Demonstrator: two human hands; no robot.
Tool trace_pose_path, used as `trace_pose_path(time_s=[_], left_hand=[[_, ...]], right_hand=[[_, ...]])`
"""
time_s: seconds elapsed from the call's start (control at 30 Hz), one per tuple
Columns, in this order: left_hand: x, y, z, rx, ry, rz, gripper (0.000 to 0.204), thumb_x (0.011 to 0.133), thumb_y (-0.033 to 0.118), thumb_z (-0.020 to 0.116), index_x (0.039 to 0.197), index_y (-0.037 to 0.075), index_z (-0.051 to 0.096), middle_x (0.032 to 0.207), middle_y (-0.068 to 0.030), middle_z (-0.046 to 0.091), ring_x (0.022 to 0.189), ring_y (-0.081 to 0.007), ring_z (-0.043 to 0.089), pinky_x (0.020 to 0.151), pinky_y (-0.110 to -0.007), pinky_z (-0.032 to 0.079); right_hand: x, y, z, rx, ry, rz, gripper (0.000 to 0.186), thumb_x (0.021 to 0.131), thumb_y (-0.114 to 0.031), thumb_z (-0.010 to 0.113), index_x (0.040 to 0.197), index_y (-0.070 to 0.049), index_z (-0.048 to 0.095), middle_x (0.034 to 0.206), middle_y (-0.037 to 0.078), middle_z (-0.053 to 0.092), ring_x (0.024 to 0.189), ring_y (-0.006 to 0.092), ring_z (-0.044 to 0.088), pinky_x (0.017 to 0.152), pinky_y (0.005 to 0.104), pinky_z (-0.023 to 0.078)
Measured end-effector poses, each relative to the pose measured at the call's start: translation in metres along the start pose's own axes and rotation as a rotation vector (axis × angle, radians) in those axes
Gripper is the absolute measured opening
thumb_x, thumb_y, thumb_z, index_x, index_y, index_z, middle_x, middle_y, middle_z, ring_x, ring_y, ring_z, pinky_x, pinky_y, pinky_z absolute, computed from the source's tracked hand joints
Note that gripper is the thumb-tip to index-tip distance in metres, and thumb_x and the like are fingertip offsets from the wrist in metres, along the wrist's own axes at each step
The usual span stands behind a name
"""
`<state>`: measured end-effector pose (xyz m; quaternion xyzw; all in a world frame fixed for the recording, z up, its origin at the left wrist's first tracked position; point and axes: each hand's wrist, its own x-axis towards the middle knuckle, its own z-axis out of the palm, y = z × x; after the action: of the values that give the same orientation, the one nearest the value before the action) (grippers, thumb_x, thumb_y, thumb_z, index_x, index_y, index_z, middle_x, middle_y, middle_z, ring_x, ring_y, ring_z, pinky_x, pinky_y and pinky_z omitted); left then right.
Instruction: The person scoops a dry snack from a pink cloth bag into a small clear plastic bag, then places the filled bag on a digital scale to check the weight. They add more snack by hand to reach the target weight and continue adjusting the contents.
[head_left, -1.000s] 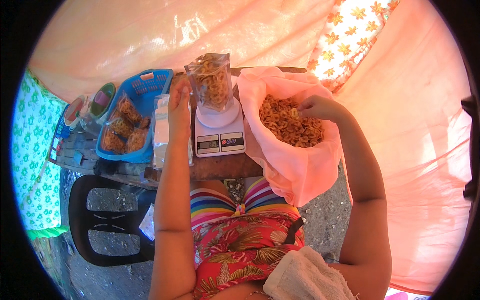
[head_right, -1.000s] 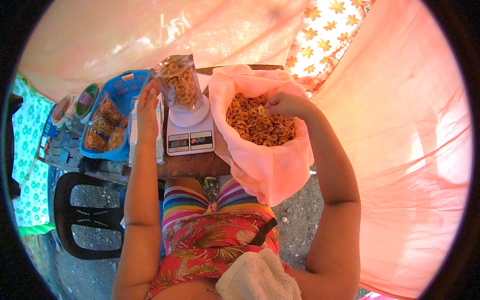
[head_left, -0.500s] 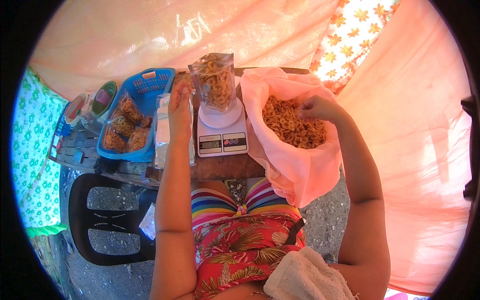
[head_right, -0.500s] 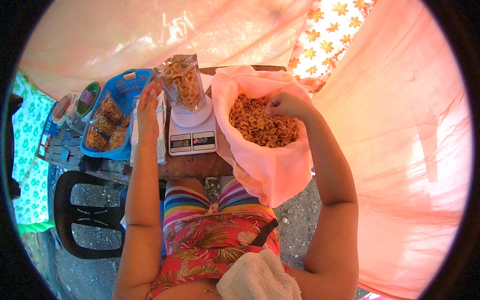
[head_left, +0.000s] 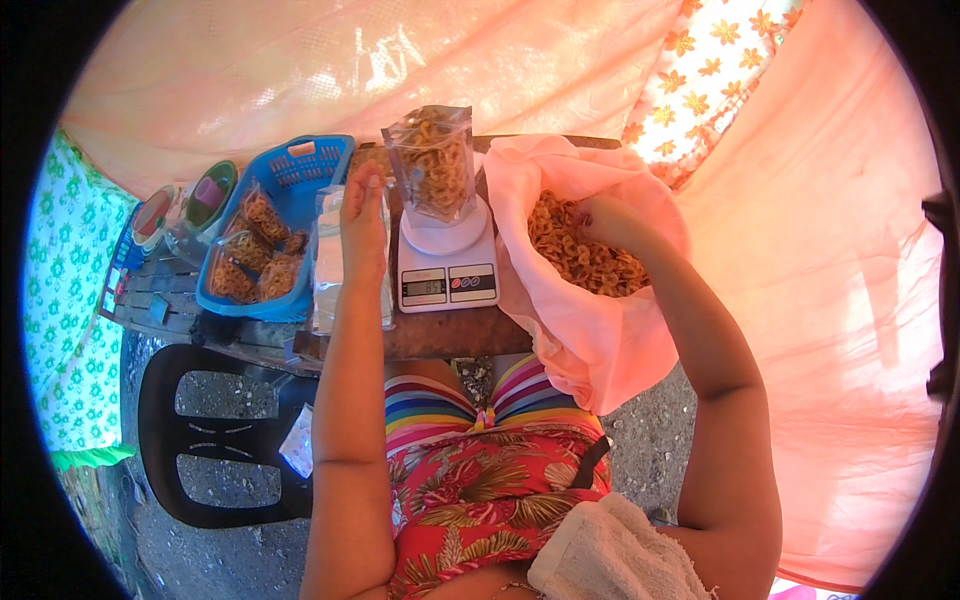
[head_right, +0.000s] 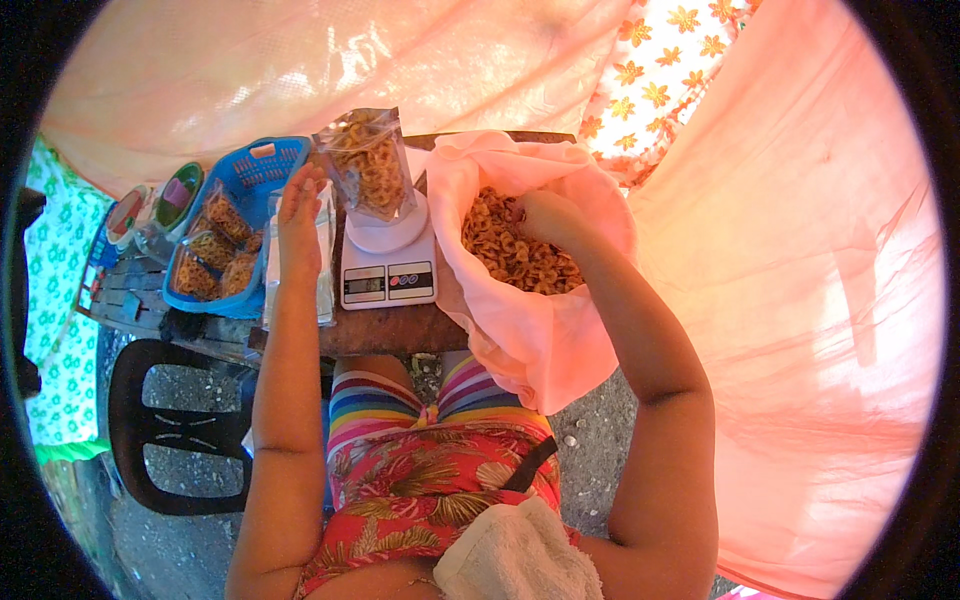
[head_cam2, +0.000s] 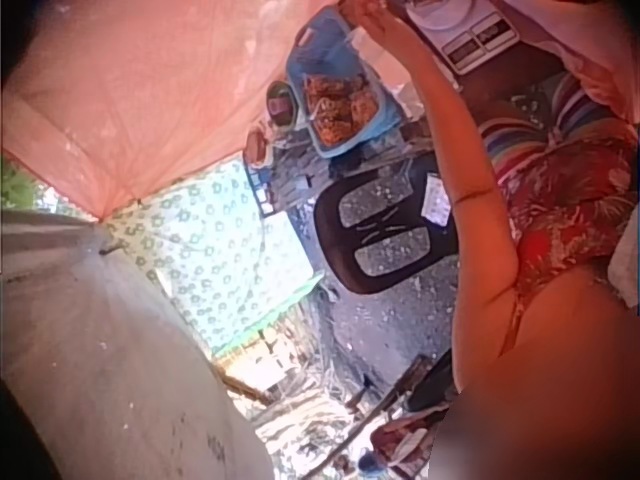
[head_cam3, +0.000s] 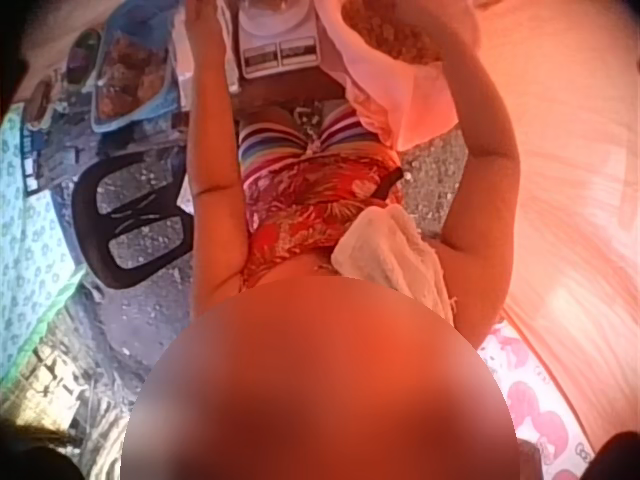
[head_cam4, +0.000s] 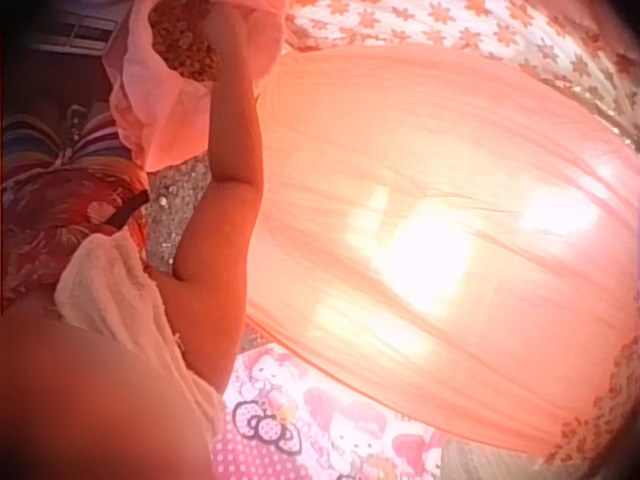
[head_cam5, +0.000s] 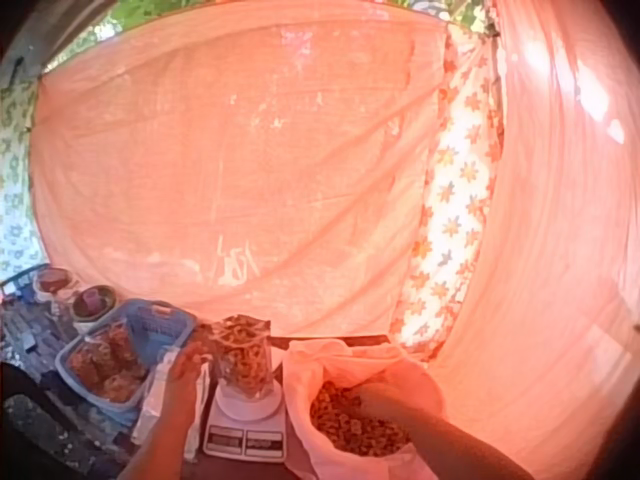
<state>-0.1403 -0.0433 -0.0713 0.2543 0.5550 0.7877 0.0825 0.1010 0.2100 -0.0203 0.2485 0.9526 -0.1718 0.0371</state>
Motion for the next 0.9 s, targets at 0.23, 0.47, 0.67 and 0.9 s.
trace_pose_path(time_s=[0.23, 0.47, 0.67, 0.9], left_hand=[[0.0, 0.002, -0.001, -0.005, -0.001, -0.016, 0.042, 0.098, 0.038, 0.058, 0.133, 0.014, 0.057, 0.132, -0.0024, 0.058, 0.124, -0.0176, 0.052, 0.107, -0.038, 0.031], [-0.005, 0.008, 0.002, -0.045, 0.024, -0.049, 0.038, 0.101, 0.025, 0.056, 0.133, 0.004, 0.054, 0.133, -0.0071, 0.057, 0.124, -0.016, 0.049, 0.108, -0.03, 0.035], [-0.002, 0.001, -0.003, -0.003, 0.003, -0.016, 0.04, 0.099, 0.036, 0.058, 0.133, 0.014, 0.057, 0.131, -0.0011, 0.059, 0.123, -0.0161, 0.052, 0.106, -0.037, 0.032], [0.0, -0.005, -0.002, -0.011, 0.011, -0.01, 0.039, 0.098, 0.037, 0.058, 0.13, 0.014, 0.059, 0.129, -0.0008, 0.06, 0.121, -0.0155, 0.053, 0.105, -0.037, 0.033]], right_hand=[[-0.006, 0.0, -0.047, 0.368, -0.056, 0.14, 0.02, 0.083, -0.019, 0.069, 0.099, -0.008, 0.073, 0.082, 0.002, 0.069, 0.073, 0.0097, 0.062, 0.067, 0.0267, 0.05], [-0.001, 0.017, -0.045, 0.019, -0.043, 0.23, 0.023, 0.077, -0.02, 0.074, 0.098, -0.011, 0.076, 0.085, 0.004, 0.071, 0.074, 0.0113, 0.064, 0.068, 0.0265, 0.05], [0.0, 0.029, -0.012, -0.286, -0.034, -0.004, 0.019, 0.073, -0.016, 0.076, 0.091, -0.012, 0.076, 0.078, 0.003, 0.069, 0.071, 0.0145, 0.064, 0.065, 0.0277, 0.051], [-0.004, 0.03, -0.033, 0.08, -0.008, 0.163, 0.016, 0.071, -0.014, 0.073, 0.087, -0.015, 0.075, 0.075, 0.001, 0.068, 0.068, 0.0108, 0.063, 0.06, 0.0261, 0.05]])
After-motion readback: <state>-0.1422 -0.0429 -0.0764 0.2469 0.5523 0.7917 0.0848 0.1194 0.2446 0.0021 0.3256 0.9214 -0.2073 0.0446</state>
